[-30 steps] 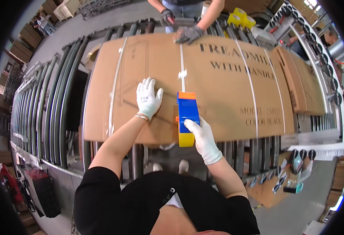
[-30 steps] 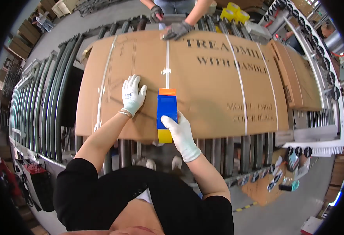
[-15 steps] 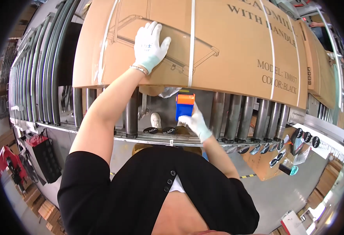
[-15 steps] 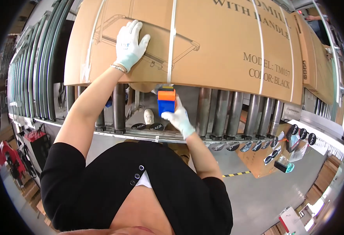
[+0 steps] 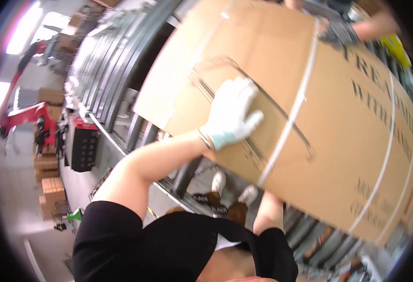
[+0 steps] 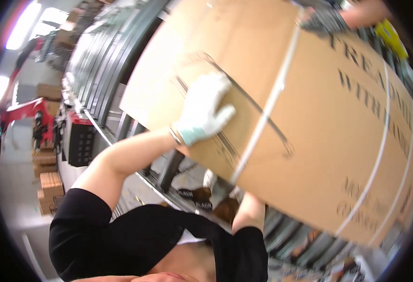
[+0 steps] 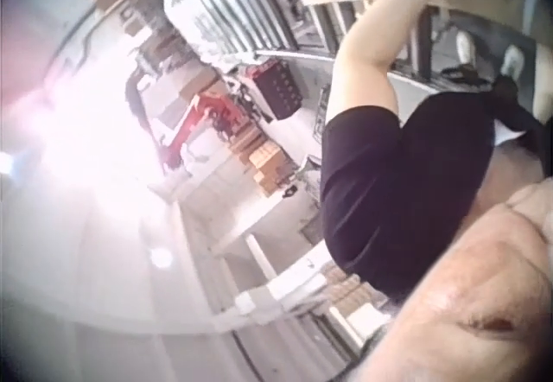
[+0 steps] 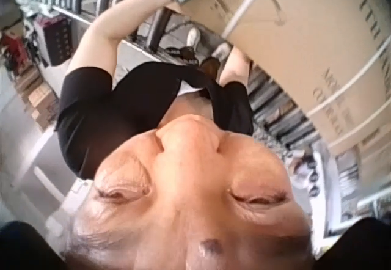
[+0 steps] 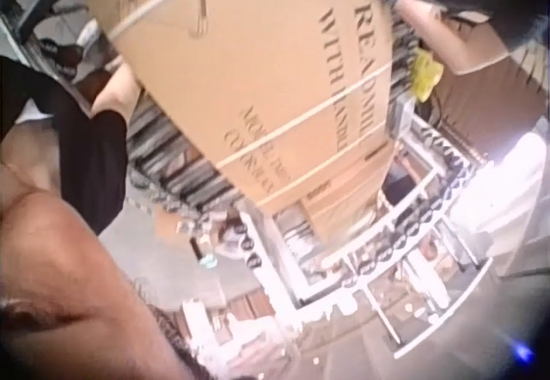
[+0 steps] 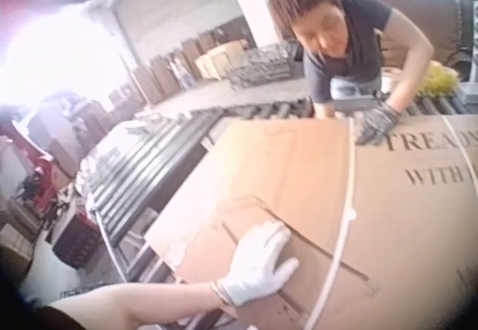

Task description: Applying labels to components and sealing a large treadmill box with a tape dispenser.

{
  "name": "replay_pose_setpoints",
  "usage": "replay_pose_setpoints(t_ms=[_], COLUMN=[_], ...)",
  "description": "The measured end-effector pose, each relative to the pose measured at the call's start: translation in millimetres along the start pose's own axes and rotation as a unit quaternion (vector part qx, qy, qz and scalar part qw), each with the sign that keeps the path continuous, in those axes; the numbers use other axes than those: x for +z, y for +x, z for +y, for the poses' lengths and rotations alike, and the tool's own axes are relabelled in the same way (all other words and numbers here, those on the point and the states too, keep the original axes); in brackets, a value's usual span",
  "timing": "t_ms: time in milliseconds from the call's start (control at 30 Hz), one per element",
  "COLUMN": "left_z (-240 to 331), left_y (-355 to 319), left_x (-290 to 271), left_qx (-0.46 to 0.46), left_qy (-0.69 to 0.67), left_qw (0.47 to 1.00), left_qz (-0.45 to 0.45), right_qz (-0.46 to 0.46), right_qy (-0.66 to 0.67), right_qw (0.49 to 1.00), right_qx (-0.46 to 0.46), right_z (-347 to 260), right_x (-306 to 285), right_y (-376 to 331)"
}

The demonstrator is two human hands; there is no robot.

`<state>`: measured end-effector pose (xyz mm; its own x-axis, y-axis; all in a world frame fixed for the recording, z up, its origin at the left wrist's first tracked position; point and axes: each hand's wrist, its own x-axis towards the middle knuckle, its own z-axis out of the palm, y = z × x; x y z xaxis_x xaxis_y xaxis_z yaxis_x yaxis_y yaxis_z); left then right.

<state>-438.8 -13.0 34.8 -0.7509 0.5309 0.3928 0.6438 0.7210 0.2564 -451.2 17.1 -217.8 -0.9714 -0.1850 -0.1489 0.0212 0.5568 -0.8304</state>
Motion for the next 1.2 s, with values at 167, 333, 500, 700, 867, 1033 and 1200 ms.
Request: replay_pose_setpoints(t_ms=[167,333,500,700,867,1033,1200], left_z=[4.2,1.0,-1.2,-4.3,-3.3,3.8,-5.1], left_y=[-6.2,-2.9,0.2,-6.5,-7.2,-4.4,-4.4], left_x=[-10.5,-10.1,-5.1,-7.2,-5.9,4.0,-7.4], left_qx=[-0.05,-0.038,-0.033,-0.041,-0.033,-0.044,-0.038], left_qy=[-0.029,0.01,-0.001,0.007,0.013,0.009,-0.004], left_qw=[0.997,0.998,0.999,0.998,0.999,0.998,0.999], left_qz=[-0.045,-0.04,-0.042,-0.046,-0.036,-0.046,-0.019], right_qz=[0.058,0.124,0.185,0.24,0.292,0.348,0.423], right_qy=[0.026,0.027,0.019,-0.007,-0.021,-0.048,-0.148], right_qw=[0.993,0.986,0.978,0.967,0.953,0.936,0.892], right_qx=[-0.102,-0.111,-0.099,-0.081,-0.073,-0.012,0.063], right_z=[-61.1,-60.1,-50.2,-29.7,-18.5,10.8,46.6], right_x=[18.5,19.4,25.6,40.7,51.0,53.9,10.0], right_y=[73.0,82.1,68.3,22.3,-8.3,-66.1,-151.8])
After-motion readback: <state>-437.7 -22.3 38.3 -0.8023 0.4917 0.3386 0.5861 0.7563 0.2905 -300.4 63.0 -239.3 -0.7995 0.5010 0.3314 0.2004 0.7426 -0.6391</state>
